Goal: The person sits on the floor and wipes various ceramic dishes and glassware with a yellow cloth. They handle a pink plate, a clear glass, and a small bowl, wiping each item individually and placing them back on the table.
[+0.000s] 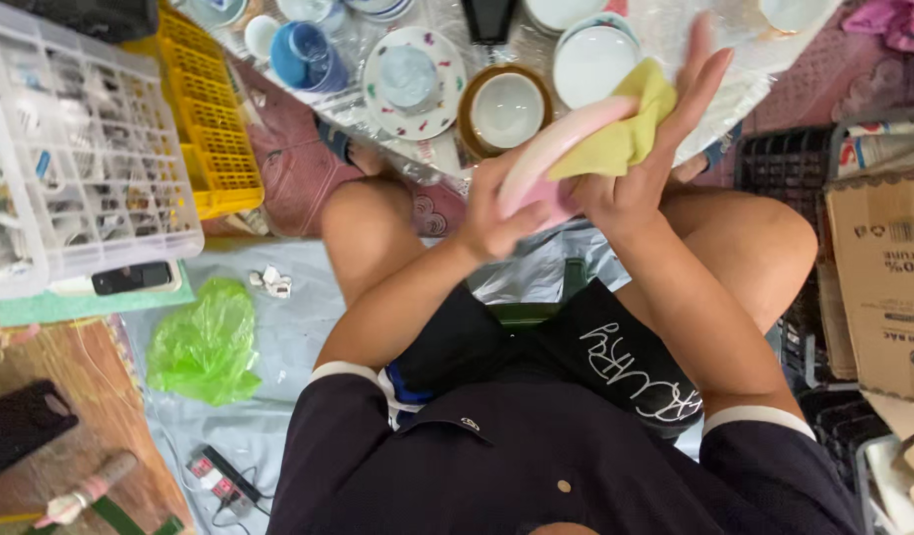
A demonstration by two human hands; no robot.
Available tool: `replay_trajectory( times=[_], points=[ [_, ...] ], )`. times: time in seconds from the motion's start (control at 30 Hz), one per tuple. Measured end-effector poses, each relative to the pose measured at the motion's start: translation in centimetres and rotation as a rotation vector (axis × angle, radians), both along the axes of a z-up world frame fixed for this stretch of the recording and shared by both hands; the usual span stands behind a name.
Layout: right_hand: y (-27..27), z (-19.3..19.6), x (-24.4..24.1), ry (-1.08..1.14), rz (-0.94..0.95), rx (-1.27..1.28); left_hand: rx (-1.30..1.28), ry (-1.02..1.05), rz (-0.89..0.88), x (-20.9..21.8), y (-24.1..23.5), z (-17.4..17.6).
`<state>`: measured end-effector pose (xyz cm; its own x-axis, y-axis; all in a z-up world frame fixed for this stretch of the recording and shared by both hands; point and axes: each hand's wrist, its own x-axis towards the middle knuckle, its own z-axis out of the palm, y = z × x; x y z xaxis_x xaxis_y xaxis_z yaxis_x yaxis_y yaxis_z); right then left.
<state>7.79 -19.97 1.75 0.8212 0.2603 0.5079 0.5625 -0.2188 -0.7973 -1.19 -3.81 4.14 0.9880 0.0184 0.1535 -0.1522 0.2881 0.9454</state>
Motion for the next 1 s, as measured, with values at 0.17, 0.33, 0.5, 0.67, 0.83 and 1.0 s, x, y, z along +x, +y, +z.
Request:
replay_trajectory(
  times=[0.17,0.33,0.5,0.67,0.83,1.0],
  points=[
    [1.7,-0.6,-0.2,-0.011,-0.046,-0.063,0.087,-0.073,0.123,1.2,-2.0,-1.5],
    [0.2,0.0,0.7,0.070,0.058,-0.153,-0.063,-0.044,0.176,2.8,-4.1,-3.1],
    [0.1,1.1,-0.6,-0.030,0.223,-0.355,-0.148,-0.108,0.234,2.8,-3.0,-4.0],
    [0.6,3.7,-1.0,-0.106,0.463,-0.603,0.095,-0.137,0.360,2.3,-2.0,-5.2],
    [1.8,6.4,-1.0,-0.193,0.573,-0.653,-0.194,-0.079,0.358,0.8,-0.8,-8.2],
    [2.7,7.4,-0.9,-0.379,0.504,-0.713,-0.526,-0.086,0.323,0.0,2.9,-8.9]
  ],
)
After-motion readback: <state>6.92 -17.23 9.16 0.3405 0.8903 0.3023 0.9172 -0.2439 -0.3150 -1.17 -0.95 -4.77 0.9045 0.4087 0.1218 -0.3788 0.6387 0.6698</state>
